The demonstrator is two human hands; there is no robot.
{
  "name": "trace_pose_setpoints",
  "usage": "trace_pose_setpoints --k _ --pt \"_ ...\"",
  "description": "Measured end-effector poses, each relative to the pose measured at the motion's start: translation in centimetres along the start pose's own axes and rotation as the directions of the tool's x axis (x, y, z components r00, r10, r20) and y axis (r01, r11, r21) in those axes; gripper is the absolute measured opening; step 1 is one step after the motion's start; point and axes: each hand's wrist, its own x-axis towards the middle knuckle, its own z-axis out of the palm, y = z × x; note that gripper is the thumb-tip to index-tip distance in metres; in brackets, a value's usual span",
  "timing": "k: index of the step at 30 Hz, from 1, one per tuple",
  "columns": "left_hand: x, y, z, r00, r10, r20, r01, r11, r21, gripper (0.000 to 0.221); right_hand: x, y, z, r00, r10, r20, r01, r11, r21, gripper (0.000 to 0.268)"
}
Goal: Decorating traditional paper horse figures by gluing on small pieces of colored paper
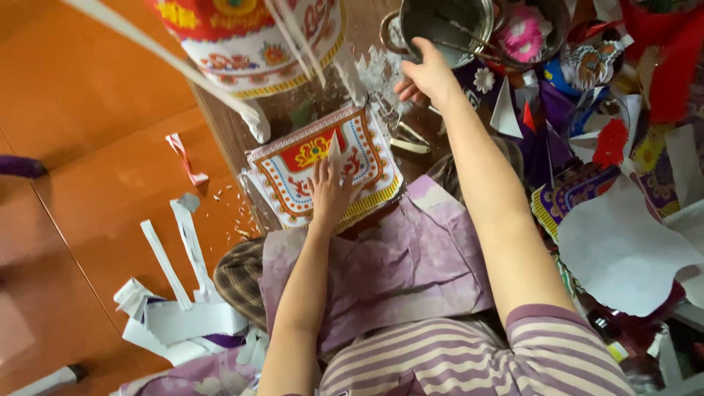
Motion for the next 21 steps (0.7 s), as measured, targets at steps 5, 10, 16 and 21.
trace_pose_setpoints --k 5,10,16,21 --pt "1.1 2.1 -4.5 0.967 -0.108 -0.230 0.051 0.969 -0.241 0.012 2.4 -1.0 0.9 0.991 0.095 0.096 -0.110 0.980 0.165 0.035" --pt "1.6 3.4 -7.1 0.940 -0.342 0.021 0.259 0.670 -0.695 0.022 3.6 -1.1 1.5 0.993 0.080 0.084 -0.107 0.909 0.404 0.072" --pt "1.7 2.3 -5.9 0.945 -0.286 0.161 0.281 0.451 -0.847 0.034 -1.0 -3.1 1.8 0.997 0.064 0.041 -0.064 0.998 0.009 0.086" --pt "1.4 4.1 -8.4 0.924 -0.284 0.254 0.365 0.471 -0.803 0.025 -3.9 -2.5 -0.1 0.996 0.063 0.064 -0.053 0.988 -0.146 0.078"
